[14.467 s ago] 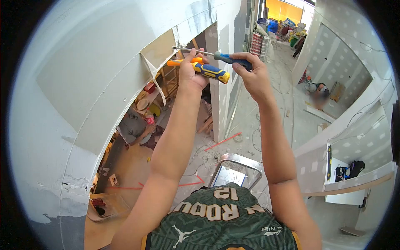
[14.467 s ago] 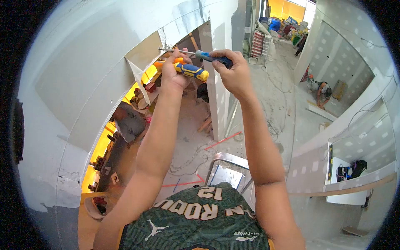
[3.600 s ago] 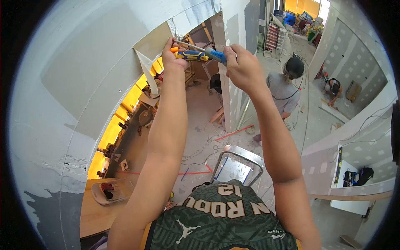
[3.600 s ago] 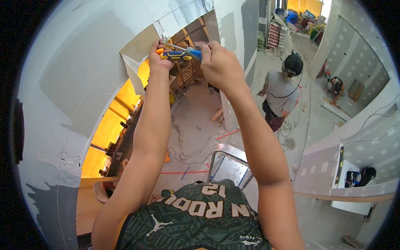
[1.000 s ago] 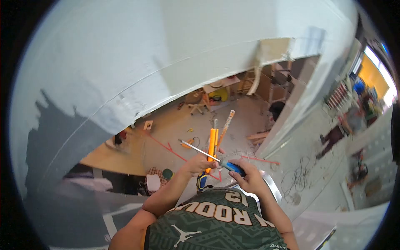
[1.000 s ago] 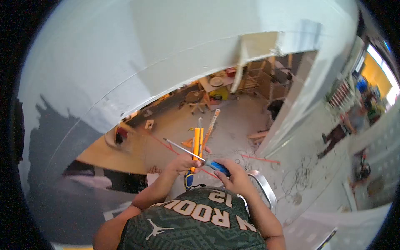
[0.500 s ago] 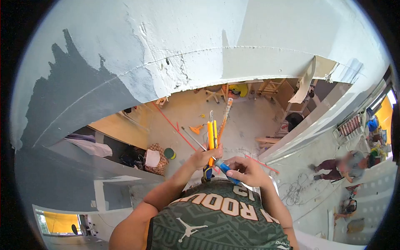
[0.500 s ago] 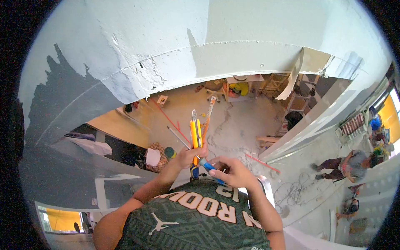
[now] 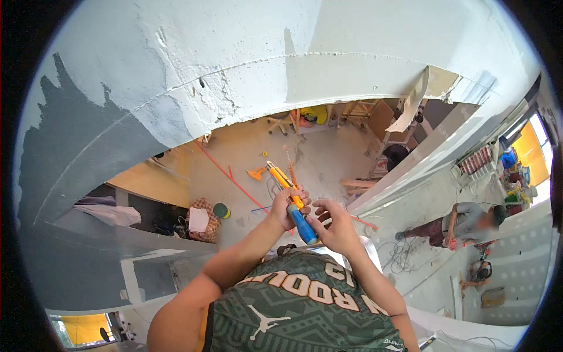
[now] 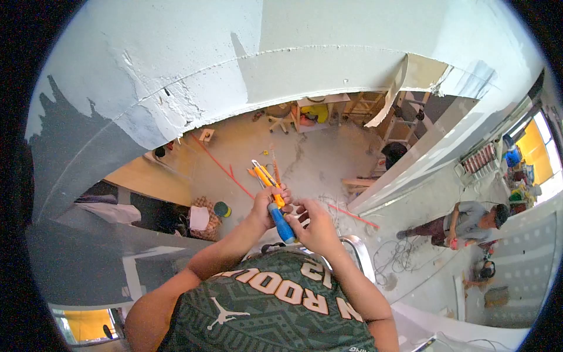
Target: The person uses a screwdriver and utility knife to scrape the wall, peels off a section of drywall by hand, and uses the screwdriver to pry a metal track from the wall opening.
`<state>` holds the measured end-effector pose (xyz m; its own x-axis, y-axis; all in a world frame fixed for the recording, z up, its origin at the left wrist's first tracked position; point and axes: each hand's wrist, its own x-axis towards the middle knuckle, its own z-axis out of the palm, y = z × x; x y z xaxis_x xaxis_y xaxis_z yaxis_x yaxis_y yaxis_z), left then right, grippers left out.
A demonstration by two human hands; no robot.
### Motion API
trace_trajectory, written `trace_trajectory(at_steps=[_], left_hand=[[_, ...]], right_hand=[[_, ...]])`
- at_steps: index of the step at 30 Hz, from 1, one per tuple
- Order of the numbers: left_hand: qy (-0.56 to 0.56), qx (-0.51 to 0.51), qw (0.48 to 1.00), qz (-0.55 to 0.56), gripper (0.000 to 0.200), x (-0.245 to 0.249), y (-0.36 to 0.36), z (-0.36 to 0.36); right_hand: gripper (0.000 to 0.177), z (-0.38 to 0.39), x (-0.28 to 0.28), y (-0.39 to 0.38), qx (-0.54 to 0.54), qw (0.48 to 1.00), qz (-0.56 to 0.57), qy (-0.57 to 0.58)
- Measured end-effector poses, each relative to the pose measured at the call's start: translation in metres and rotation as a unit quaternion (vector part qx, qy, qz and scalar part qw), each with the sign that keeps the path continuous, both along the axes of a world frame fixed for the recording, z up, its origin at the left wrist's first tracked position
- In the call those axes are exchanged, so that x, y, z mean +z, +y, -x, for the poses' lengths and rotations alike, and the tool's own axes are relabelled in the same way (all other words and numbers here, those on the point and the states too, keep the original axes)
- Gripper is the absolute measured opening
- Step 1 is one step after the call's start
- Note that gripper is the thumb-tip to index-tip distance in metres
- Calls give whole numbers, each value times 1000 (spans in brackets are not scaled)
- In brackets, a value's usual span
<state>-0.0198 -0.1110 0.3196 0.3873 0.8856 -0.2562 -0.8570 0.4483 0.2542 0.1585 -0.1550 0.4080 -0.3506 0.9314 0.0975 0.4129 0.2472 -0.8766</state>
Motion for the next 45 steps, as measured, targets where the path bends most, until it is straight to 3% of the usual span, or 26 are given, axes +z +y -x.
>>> trace_trajectory(at_steps=[4,6,10,12,19,25,27,28,31,33,36,37,39,45], left_hand=[[-23,33,999,6,19,-6,-4,-14],[-34,44,998,1,22,-7,-2,-16],[-45,73,995,-52,31,-3,1,-15],[-40,85,994,-63,32,-2,3,-14],[-85,148,985,-35,32,-15,18,30],[-92,195,974,-75,28,-36,21,78],[-92,201,974,-58,27,-40,15,83],[-60,198,977,-46,28,-43,13,85],[-58,178,982,-18,32,-34,3,79],[48,212,976,4,33,-32,4,72],[34,167,985,-17,29,-27,8,66],[42,166,985,-26,27,-19,7,63],[25,164,985,-40,25,-8,5,55],[31,227,973,-7,31,1,0,38]], right_hand=[[35,-10,-10,2,-10,997,69,-24],[33,-18,-22,7,40,985,129,-109],[27,-12,-29,-6,35,991,109,-74],[23,-8,-29,-8,28,989,-31,-142],[30,-32,15,-24,54,959,35,-276],[30,-103,14,-22,49,984,41,-165],[28,-111,24,-23,-56,983,160,64],[34,-107,27,-24,-84,975,129,158],[45,-93,57,-24,-120,965,47,227],[48,-81,76,-21,-154,973,-78,153],[47,-69,108,-18,-205,951,-219,72],[47,-69,114,-17,-220,948,-221,69],[46,-70,124,-15,-226,933,-275,-48],[50,-57,138,-13,-175,934,-309,-46]])
